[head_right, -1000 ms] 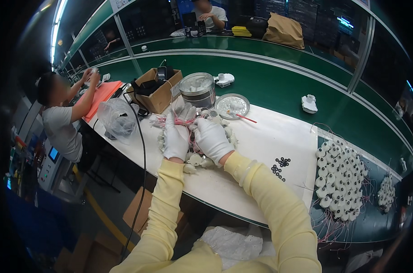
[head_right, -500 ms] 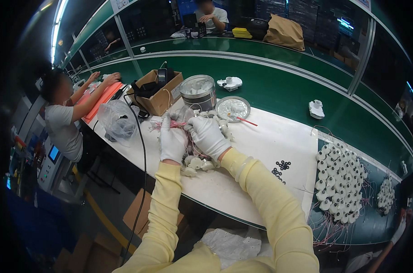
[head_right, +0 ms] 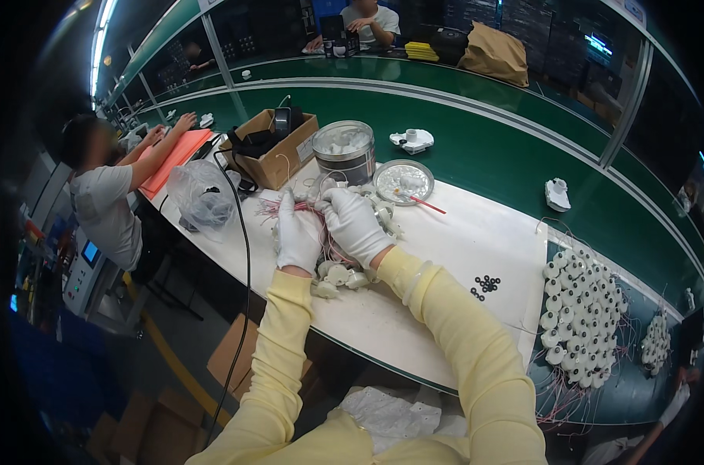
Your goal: The person assembles small white electronic components by hand at a workstation. They pick up a component, insert a small metal ring into its center, and place the finished unit onto a green tray. The process is repeated continuously throughout the clip.
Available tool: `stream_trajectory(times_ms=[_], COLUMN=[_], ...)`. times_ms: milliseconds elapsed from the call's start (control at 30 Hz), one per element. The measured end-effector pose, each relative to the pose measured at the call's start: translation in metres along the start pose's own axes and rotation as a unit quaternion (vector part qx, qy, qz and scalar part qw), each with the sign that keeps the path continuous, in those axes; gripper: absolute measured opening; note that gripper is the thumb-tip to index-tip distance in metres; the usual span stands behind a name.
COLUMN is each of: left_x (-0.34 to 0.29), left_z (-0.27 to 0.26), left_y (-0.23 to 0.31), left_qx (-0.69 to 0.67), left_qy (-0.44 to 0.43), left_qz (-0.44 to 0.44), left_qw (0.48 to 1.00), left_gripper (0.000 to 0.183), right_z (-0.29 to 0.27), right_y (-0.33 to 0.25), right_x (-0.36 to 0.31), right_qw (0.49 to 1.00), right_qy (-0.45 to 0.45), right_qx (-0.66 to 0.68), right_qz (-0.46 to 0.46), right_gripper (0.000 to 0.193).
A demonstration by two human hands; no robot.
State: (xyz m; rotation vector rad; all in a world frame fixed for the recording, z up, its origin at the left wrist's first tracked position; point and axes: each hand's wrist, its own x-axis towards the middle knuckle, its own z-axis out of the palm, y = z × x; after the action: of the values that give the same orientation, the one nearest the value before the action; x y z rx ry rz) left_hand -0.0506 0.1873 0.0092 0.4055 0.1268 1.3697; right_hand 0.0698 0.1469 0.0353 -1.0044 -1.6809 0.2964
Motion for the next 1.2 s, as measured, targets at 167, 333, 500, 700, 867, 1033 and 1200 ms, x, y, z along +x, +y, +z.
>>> stream_trajectory(times_ms=[167, 333, 500, 700, 867, 1033, 1200], left_x=[-0.003, -0.006, -0.032, -0.038, -0.026, -0.033, -0.045], left_z=[0.010, 0.006, 0.020, 0.045, 0.009, 0.036, 0.039], left_y=[-0.003, 0.000, -0.003, -0.008, -0.011, -0.026, -0.016], left_qx=[0.038, 0.334, 0.689, 0.436, 0.636, 0.479, 0.558], left_qy=[0.023, -0.046, -0.075, 0.013, 0.011, 0.019, 0.025], left_qz=[0.009, 0.085, 0.239, 0.105, 0.173, 0.127, 0.138], left_qw=[0.999, 0.938, 0.680, 0.894, 0.752, 0.868, 0.818], left_gripper=[0.048, 0.037, 0.031, 0.038, 0.050, 0.060, 0.061], right_z=[-0.004, 0.003, 0.003, -0.025, 0.006, 0.012, -0.031], right_y=[0.009, -0.023, -0.135, -0.119, -0.054, -0.030, -0.088], right_x=[0.005, 0.027, 0.108, 0.126, 0.128, 0.141, 0.138], right_qw=[0.999, 0.996, 0.949, 0.979, 0.975, 0.987, 0.945], right_qy=[-0.035, 0.018, 0.122, 0.069, -0.166, -0.147, -0.284], right_qx=[-0.026, 0.086, 0.271, 0.188, -0.072, 0.001, 0.051], right_qz=[-0.023, 0.016, -0.107, 0.032, 0.126, 0.061, 0.155], right_gripper=[0.010, 0.012, 0.017, 0.037, 0.061, 0.072, 0.079])
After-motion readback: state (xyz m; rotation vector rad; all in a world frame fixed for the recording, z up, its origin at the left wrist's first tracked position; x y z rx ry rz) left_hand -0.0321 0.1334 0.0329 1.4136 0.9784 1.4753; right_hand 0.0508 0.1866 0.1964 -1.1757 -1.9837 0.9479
